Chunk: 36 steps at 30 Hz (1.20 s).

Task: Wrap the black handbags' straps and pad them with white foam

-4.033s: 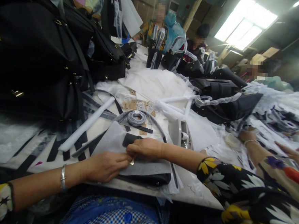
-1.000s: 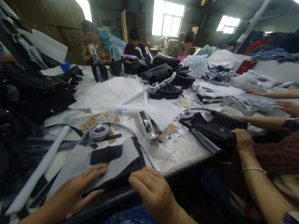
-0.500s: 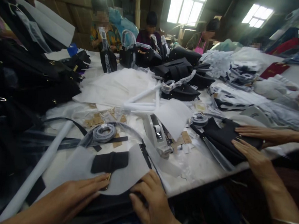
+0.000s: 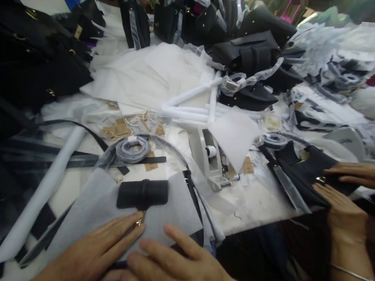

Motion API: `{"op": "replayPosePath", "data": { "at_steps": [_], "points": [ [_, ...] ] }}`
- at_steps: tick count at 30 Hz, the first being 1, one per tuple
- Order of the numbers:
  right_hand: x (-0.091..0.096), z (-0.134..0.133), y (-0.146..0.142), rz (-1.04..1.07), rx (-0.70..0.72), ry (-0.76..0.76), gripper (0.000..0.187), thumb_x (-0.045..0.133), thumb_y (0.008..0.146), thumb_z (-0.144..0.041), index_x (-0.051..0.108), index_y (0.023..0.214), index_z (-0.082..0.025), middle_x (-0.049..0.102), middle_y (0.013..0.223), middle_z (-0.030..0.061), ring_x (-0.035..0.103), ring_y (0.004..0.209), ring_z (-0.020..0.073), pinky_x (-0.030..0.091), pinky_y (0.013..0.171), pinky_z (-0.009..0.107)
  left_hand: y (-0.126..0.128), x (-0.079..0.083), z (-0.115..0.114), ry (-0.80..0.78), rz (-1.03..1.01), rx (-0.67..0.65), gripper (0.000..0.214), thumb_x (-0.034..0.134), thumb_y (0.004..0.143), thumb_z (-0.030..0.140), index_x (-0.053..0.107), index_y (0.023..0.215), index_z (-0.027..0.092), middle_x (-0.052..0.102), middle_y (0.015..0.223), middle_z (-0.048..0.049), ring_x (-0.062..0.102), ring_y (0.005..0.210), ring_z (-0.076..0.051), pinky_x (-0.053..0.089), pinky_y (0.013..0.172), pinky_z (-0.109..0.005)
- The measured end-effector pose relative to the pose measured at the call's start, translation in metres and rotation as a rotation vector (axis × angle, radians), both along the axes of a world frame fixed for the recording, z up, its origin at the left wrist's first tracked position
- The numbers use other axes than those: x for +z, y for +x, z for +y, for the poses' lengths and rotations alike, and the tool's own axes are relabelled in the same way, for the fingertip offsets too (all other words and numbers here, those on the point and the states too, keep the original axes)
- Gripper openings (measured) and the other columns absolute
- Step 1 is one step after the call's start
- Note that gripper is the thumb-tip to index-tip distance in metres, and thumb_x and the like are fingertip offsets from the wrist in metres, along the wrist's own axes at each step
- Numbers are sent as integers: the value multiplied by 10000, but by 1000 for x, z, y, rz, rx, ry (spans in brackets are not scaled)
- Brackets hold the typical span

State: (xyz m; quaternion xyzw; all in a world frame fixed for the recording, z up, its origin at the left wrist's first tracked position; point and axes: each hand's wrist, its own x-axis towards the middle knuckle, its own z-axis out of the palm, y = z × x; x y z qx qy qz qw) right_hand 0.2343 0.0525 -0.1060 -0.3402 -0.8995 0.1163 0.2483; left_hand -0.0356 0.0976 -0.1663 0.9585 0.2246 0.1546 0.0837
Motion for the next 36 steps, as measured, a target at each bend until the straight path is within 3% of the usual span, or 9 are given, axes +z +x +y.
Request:
{"op": "replayPosePath", "data": {
  "at_steps": [4,6,11,16,24,27,31,34,36],
  "points": [
    [-13,10,-14,-265,-19,-84,669,604,890,-600,574,1349,-114,613,1370,129,550,1301,303,349,1189,472,3,-2,-7,18,17,17,786,443,970,538,186,1559,87,572,1384,-202,605,1229,-294,566,950,-392],
    [-18,9,-10,-330,-57,-171,727,673,836,-596,545,1389,-141,579,1409,142,516,1327,338,343,1175,525,2,-3,-10,23,37,19,735,429,978,522,250,1545,89,550,1409,-207,591,1247,-297,561,967,-405],
    [-6,13,5,-411,21,-358,706,675,854,-566,488,1444,-228,522,1475,101,499,1335,298,381,1128,487,-2,-8,-15,36,107,39,549,414,985,166,315,1524,118,426,1521,-188,447,1384,-291,497,1062,-443],
    [2,19,0,-508,-7,-289,787,731,827,-529,420,1492,-245,506,1486,104,534,1247,330,461,1003,483,-2,-12,-18,135,137,65,673,382,877,-21,298,1530,118,371,1560,-171,376,1430,-278,478,1084,-419],
    [-69,-1,-2,-427,-82,104,525,421,1008,-153,368,1526,-222,523,1479,46,462,1362,266,347,1157,484,1,-28,-22,202,128,113,737,347,837,-56,271,1541,146,376,1566,-130,377,1432,-234,442,1112,-397],
    [-86,-6,1,-385,-90,139,567,392,975,-88,350,1533,-178,472,1517,69,435,1391,254,354,1162,484,0,-29,-25,144,120,107,686,452,903,99,240,1554,155,262,1613,-150,301,1468,-273,397,1143,-439],
    [-86,-8,7,-351,-30,28,706,487,872,-130,304,1553,-155,340,1593,78,306,1473,264,266,1211,503,0,-30,-27,178,84,77,765,628,899,288,236,1554,328,166,1643,-143,322,1457,-315,414,1121,-453],
    [-79,-9,9,-339,-5,-49,748,569,896,-323,282,1562,-139,293,1606,112,279,1484,296,237,1218,524,2,-38,-25,337,52,102,724,585,925,217,243,1547,361,266,1611,-164,420,1405,-302,454,1080,-420],
    [-69,-7,7,-328,5,-89,728,561,935,-476,345,1539,-131,369,1564,142,352,1450,310,292,1194,520,2,-46,-21,461,33,112,650,518,961,204,267,1545,344,385,1553,-171,478,1363,-288,468,1056,-398]
  ]
}}
